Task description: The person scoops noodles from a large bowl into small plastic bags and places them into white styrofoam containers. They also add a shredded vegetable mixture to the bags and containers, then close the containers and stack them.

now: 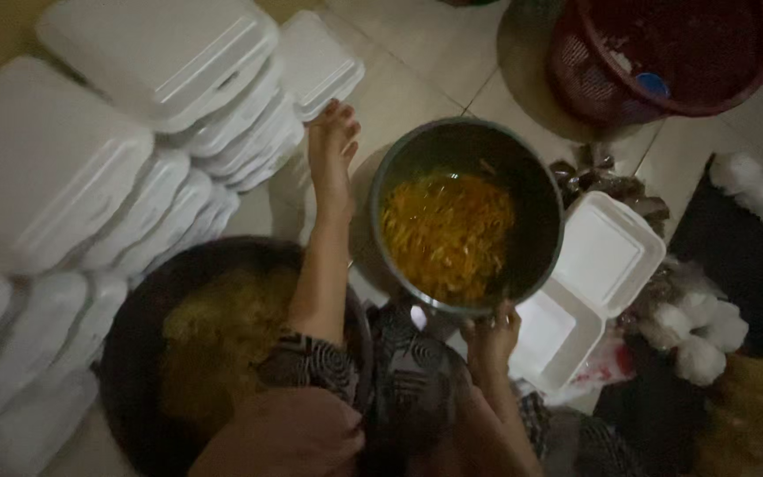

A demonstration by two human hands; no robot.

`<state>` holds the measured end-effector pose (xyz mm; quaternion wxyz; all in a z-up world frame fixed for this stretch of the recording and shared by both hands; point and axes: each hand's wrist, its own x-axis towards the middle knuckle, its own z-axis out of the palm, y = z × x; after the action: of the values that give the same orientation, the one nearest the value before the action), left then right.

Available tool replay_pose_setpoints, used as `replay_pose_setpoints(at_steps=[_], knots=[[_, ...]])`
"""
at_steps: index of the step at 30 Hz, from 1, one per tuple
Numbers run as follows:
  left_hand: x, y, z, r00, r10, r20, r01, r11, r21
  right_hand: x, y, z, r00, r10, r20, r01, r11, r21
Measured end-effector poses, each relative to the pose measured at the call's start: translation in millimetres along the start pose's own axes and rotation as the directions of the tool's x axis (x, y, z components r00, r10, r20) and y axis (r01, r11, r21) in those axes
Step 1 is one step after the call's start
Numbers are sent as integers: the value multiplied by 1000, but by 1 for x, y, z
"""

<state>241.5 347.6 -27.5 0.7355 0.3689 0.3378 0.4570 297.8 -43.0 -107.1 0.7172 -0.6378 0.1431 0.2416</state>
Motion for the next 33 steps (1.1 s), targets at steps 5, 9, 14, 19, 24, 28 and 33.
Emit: replay_pose_setpoints(at_steps=[5, 9, 14, 19, 24, 28, 33], knots=[[-140, 100, -46, 938, 194, 287, -340, 673, 657, 40, 44, 1, 920, -388, 51, 387, 883, -268], [-214, 139, -126, 924, 217, 316, -382, 461, 801, 40, 24, 18, 953, -264, 149, 213, 933, 291], [-296, 157, -215, 885, 413, 217, -303, 156, 940, 16, 13, 9, 928, -175, 328, 84, 958, 273], [-354, 144, -289, 829, 554, -71, -139, 327, 935, -12, 40, -31, 923, -83, 376, 2, 978, 211], [-383, 97, -353, 881, 161, -445, 160, 783, 601, -27, 68, -55, 921, -78, 381, -7, 976, 217], [-383, 70, -372, 873, 373, -313, 128, 444, 887, 9, 61, -35, 831, -248, 499, 19, 908, 419], [-369, 73, -362, 768, 641, 16, -124, 124, 985, 47, 35, 30, 954, -216, 206, 189, 971, 144]])
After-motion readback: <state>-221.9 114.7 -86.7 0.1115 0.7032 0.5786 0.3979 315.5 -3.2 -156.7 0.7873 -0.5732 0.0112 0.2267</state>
